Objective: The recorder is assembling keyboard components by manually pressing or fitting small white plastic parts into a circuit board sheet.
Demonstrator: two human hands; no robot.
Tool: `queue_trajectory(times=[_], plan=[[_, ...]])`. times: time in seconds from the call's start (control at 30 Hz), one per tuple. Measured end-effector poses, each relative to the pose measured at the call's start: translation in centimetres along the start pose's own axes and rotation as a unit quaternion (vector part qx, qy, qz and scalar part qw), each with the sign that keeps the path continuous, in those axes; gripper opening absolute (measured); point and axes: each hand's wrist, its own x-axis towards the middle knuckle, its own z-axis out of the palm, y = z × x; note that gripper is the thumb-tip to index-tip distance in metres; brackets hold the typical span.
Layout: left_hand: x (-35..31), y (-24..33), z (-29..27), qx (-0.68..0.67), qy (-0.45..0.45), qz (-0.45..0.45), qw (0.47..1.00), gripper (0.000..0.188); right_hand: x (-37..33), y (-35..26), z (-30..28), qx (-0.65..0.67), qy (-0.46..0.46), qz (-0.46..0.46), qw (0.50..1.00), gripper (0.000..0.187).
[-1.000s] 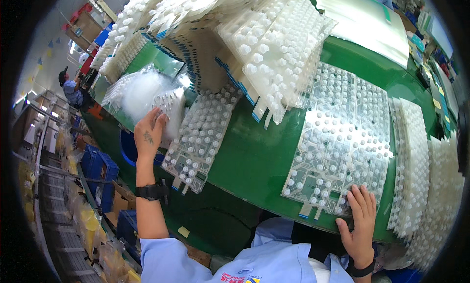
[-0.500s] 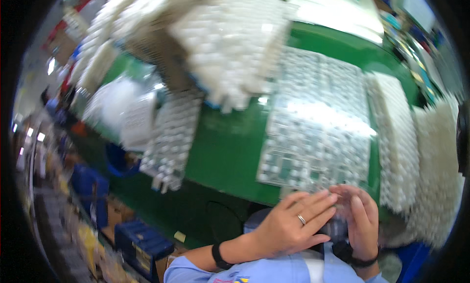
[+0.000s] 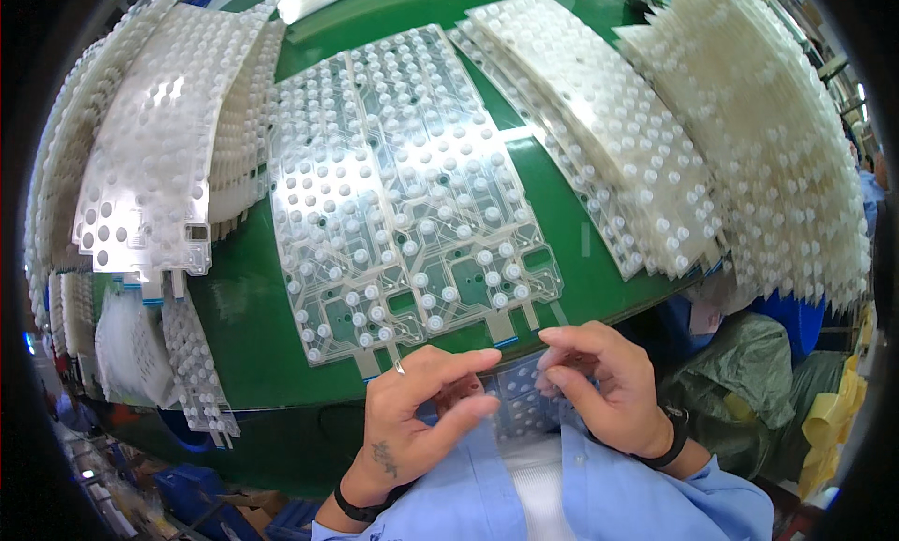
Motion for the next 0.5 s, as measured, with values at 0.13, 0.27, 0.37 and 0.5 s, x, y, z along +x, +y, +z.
queue_trajectory(times=[0.13, 0.27, 0.37, 0.5], plan=[[-0.3, 0.0, 0.2, 0.036, 0.022, -0.036, 0.998, 0.027, -0.1, 0.0, 0.3, 0.05, 0.015, 0.035, 0.998, 0.035], [0.3, -0.2, -0.7, 0.055, -0.016, -0.02, 0.998, 0.016, 0.7, -0.7, -1.8, -0.085, -0.062, 0.009, 0.994, 0.026], [1.1, 0.2, -0.9, 0.119, -0.036, 0.032, 0.992, 0.013, 1.2, -0.6, -3.2, -0.111, -0.121, -0.012, 0.986, 0.02], [1.6, 1.0, -0.6, 0.166, -0.038, 0.047, 0.984, 0.014, 1.3, -1.7, -2.3, -0.123, 0.035, -0.013, 0.992, 0.016]])
